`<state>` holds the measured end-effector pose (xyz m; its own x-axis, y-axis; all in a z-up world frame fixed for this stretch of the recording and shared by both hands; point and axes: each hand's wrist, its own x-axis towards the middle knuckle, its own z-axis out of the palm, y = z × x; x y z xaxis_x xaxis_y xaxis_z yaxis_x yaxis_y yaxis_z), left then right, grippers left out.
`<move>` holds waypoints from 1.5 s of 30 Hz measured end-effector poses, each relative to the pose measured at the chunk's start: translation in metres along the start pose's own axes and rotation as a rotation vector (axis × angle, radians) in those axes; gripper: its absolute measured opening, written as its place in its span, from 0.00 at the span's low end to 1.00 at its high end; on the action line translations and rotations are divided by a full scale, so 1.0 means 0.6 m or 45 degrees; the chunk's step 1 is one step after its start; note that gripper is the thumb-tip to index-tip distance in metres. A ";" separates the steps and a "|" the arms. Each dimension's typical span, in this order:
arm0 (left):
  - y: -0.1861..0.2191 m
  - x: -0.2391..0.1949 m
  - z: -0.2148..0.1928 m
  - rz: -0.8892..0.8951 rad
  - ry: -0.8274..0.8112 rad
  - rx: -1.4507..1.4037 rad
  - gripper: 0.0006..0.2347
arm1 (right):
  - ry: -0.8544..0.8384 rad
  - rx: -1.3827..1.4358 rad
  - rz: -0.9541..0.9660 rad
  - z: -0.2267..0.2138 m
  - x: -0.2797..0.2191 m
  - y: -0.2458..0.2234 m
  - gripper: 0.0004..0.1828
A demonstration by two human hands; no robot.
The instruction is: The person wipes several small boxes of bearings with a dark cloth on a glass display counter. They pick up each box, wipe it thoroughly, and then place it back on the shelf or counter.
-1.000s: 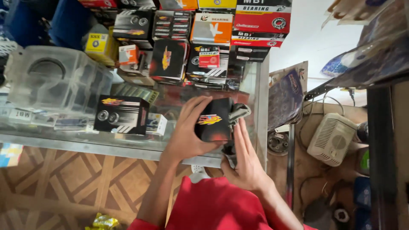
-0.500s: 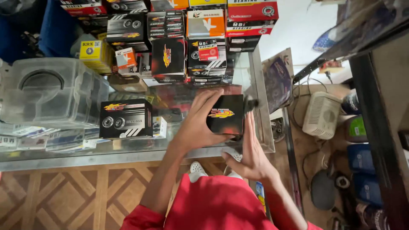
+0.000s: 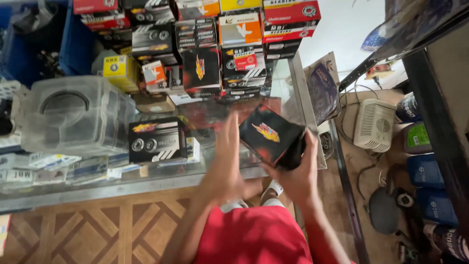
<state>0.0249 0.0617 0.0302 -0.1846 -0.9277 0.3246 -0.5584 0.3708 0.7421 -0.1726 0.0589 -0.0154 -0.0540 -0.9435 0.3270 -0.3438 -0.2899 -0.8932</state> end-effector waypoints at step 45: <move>-0.013 -0.051 0.053 -0.359 0.468 -0.510 0.52 | -0.293 0.142 0.005 -0.048 0.002 0.039 0.18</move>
<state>0.0092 0.0859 -0.0043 0.2569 -0.9430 0.2113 -0.1842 0.1669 0.9686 -0.2080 0.0558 -0.0268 0.1641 -0.9526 0.2562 -0.2377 -0.2902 -0.9270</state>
